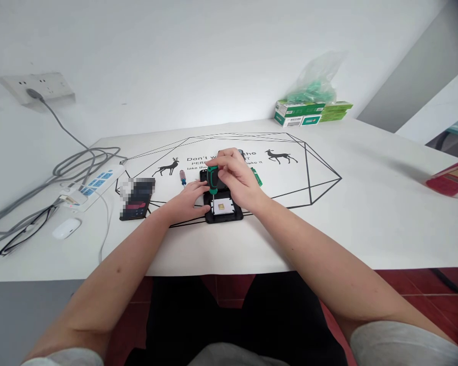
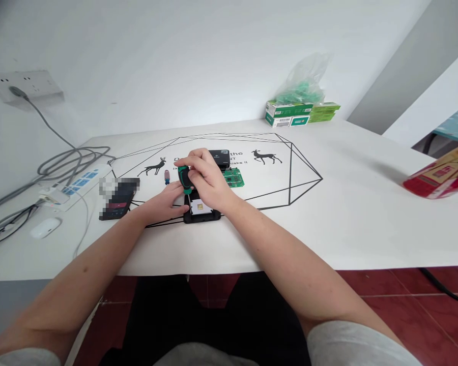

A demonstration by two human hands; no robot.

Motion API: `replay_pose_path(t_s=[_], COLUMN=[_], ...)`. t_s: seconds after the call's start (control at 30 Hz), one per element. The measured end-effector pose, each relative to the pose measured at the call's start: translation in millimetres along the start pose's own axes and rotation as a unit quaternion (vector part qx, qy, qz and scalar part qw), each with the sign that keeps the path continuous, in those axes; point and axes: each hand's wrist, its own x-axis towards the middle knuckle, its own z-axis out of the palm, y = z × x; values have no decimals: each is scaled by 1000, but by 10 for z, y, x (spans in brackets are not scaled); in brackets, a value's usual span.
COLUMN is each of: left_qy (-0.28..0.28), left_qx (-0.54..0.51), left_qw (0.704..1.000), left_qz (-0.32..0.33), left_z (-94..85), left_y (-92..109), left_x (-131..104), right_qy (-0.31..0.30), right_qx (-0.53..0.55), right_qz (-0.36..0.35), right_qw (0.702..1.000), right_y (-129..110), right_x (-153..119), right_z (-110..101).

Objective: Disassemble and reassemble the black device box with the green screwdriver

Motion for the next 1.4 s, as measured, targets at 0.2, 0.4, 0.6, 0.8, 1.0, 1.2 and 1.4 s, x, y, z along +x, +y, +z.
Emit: replay_pose_path(t_s=[0.2,0.4,0.6,0.8,1.0,1.2,1.4], left_qy=[-26,-17,-6,-16,-16,-28,-26], left_qx=[-4,-12,-25,-10,-14,-7,2], left_qw=[1000,1000,1000,1000,999,999,999], left_qz=[-9,-9,-5,-8,-25,-16,-20], left_z=[-31,-19,1,0,-24,-26,-16], left_y=[26,34,16,12,50,41,25], left_x=[-6,-8,-2,1,-13,-10,-7], right_qy=[12,20,-14,-49,-3,17,9], right_qx=[19,78,120,75,-46,-44,26], right_qz=[9,112,136,83,-18,-22,41], right_qw=[1000,990,983,993,999,999,999], right_y=[-26,-38,-92,-108,-43,-21,-52], right_x=[3,-23,-31,-37,-11,1,-11], right_z=[19,77,103,55,34,26,48])
